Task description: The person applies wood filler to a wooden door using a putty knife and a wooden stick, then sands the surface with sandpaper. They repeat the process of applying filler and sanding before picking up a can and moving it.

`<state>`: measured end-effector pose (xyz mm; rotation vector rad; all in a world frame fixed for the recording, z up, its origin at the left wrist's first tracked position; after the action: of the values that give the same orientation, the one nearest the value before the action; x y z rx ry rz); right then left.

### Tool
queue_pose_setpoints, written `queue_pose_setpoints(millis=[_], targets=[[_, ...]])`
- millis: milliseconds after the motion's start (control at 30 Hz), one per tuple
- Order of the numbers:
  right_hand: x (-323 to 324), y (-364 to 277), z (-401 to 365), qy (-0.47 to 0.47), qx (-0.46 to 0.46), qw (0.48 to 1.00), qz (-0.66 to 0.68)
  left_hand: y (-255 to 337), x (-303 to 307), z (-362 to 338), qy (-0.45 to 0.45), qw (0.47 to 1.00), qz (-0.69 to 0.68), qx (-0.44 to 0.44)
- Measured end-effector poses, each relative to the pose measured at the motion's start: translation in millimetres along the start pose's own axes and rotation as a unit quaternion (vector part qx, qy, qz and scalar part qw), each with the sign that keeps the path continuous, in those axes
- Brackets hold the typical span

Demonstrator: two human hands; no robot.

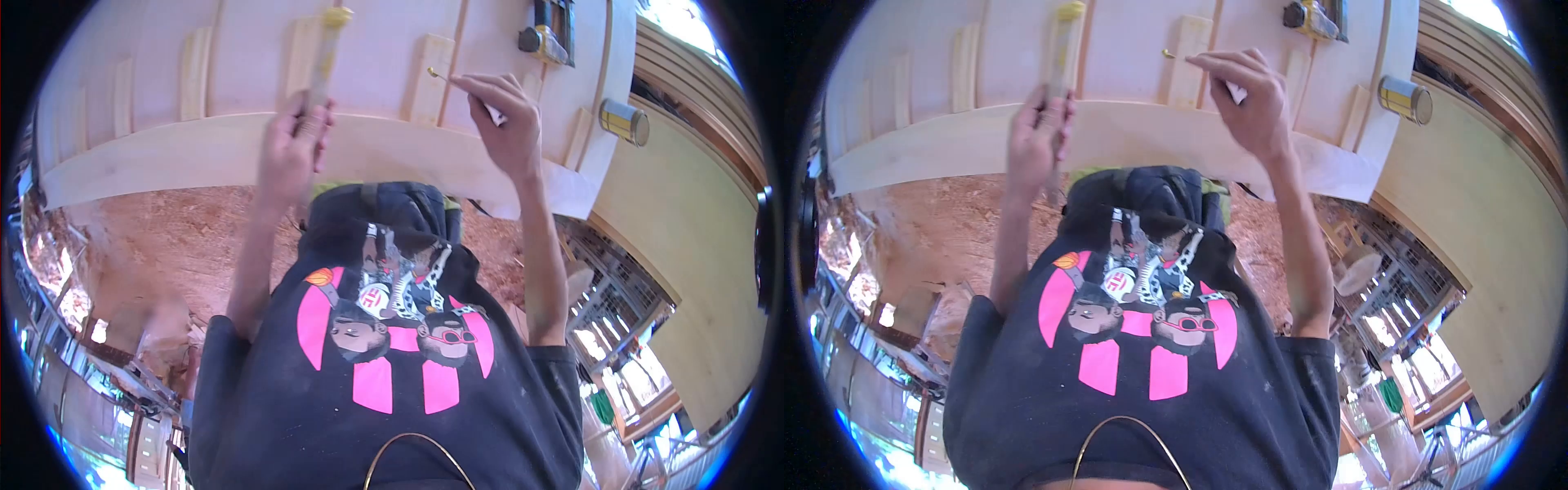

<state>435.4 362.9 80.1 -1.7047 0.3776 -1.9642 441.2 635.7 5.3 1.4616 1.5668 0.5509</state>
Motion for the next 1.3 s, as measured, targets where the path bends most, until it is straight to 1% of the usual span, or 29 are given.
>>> queue_pose_setpoints(millis=[33, 67, 100, 133, 167, 233, 367, 433, 500, 567, 600, 633, 667, 733, 767, 833, 867, 933, 967, 1000, 1033, 1067, 1100, 1133, 1167, 1200, 1233, 1267, 1300], targets=[[-2.4, -16.0, 2.5, 0.009, 0.007, 1.0, 0.007, -4.8, -10.7, 0.0, -0.035, 0.999, -0.018, 0.031], [-2.5, -33.7, 5.5, 0.051, 0.005, 0.999, 0.004, -0.2, -17.7, -0.3, -0.03, 0.999, -0.012, 0.021], [-1.7, -51.4, 8.9, 0.091, 0.005, 0.996, 0.002, -1.4, -28.3, -2.3, -0.041, 0.997, -0.021, 0.055], [-3.1, -69.6, 11.4, 0.116, 0.026, 0.992, -0.028, -3.5, -37.5, -4.5, -0.05, 0.994, -0.031, 0.088], [-13.4, -77.4, 8.7, 0.164, 0.064, 0.982, -0.065, 0.3, -42.3, -5.8, -0.04, 0.996, -0.028, 0.076], [-29.7, -90.2, 4.4, 0.179, 0.1, 0.972, -0.116, 2.0, -54.4, -11.7, -0.076, 0.991, -0.07, 0.091], [-38.5, -94.6, -9.5, 0.183, 0.105, 0.969, -0.127, 6.3, -48.0, -18.7, -0.064, 0.986, -0.126, 0.092], [-40.4, -96.9, -8.3, 0.136, 0.119, 0.97, -0.16, 0.7, -38.3, -19.1, -0.046, 0.98, -0.163, 0.103], [-32.6, -99.3, -1.3, 0.138, 0.119, 0.967, -0.176, 4.9, -32.0, -20.9, -0.035, 0.982, -0.163, 0.087], [-21.4, -100.6, 8.6, 0.136, 0.1, 0.973, -0.155, 10.0, -28.9, -22.2, -0.026, 0.983, -0.166, 0.075], [-17.6, -100.8, 15.7, 0.143, 0.089, 0.98, -0.109, 18.5, -24.9, -21.1, -0.014, 0.996, -0.074, 0.042], [-12.8, -108.1, 20.8, 0.143, 0.091, 0.979, -0.109, 25.1, -21.5, -20.8, -0.001, 1.0, 0.019, 0.009], [-9.2, -113.6, 28.0, 0.124, 0.073, 0.985, -0.1, 22.7, -20.2, -20.5, 0.0, 1.0, 0.018, 0.009], [-6.6, -121.8, 37.0, 0.072, 0.033, 0.992, -0.102, 37.3, -19.3, -20.8, 0.01, 0.984, 0.135, -0.117], [-5.0, -124.8, 36.7, 0.072, 0.033, 0.992, -0.103, 37.1, -19.8, -20.4, 0.01, 0.984, 0.135, -0.117], [-15.0, -120.4, 36.2, -0.001, -0.006, 0.997, -0.072, 46.6, -21.2, -21.9, 0.029, 0.962, 0.208, -0.176], [-16.2, -118.6, 35.1, -0.002, -0.007, 0.997, -0.073, 42.3, -18.9, -20.1, 0.028, 0.962, 0.208, -0.175], [-33.1, -101.1, 30.8, -0.084, -0.055, 0.995, 0.025, 39.9, -12.8, -18.7, 0.039, 0.94, 0.245, -0.233], [-36.9, -91.6, 28.8, -0.087, -0.057, 0.994, 0.023, 42.3, -7.5, -17.9, 0.038, 0.942, 0.242, -0.231], [-50.2, -61.7, 21.4, -0.112, -0.185, 0.964, 0.154, 49.0, 4.7, -18.2, 0.06, 0.941, 0.244, -0.225], [-67.9, -35.8, 11.0, -0.13, -0.305, 0.901, 0.279, 53.6, 18.9, -17.6, 0.083, 0.94, 0.245, -0.222], [-78.1, -19.6, 8.6, -0.128, -0.333, 0.89, 0.285, 53.4, 31.2, -15.6, 0.085, 0.941, 0.241, -0.221], [-89.5, -10.9, 8.9, -0.131, -0.333, 0.89, 0.282, 52.4, 52.3, -13.7, 0.122, 0.951, 0.191, -0.208], [-96.5, -9.5, 17.8, -0.141, -0.281, 0.93, 0.192, 51.1, 73.7, -10.8, 0.157, 0.957, 0.14, -0.197], [-103.0, -12.4, 28.2, -0.15, -0.227, 0.957, 0.099, 50.2, 86.8, -8.3, 0.156, 0.959, 0.137, -0.195], [-106.8, -23.8, 40.7, -0.122, -0.129, 0.984, -0.004, 41.9, 102.7, -6.0, 0.167, 0.968, 0.095, -0.163], [-119.4, -21.7, 46.1, -0.128, -0.133, 0.983, -0.008, 31.2, 118.1, -3.8, 0.178, 0.974, 0.053, -0.13], [-128.0, -25.5, 55.1, -0.113, -0.086, 0.988, -0.06, 21.5, 131.6, -0.4, 0.179, 0.975, 0.047, -0.124], [-137.7, -31.0, 63.5, -0.099, -0.034, 0.988, -0.111, 12.9, 146.3, 3.1, 0.182, 0.968, 0.087, -0.151]])
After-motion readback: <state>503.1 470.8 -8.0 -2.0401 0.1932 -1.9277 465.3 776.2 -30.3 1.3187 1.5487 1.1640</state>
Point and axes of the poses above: each hand's wrist, its own z-axis towards the middle knuckle, its own x-axis out of the back of the hand, y = z × x, the point moved 8 cm from there along z, towards the middle knuckle, and after that the axes turned 11 degrees about -z, right-handed, at the moved point
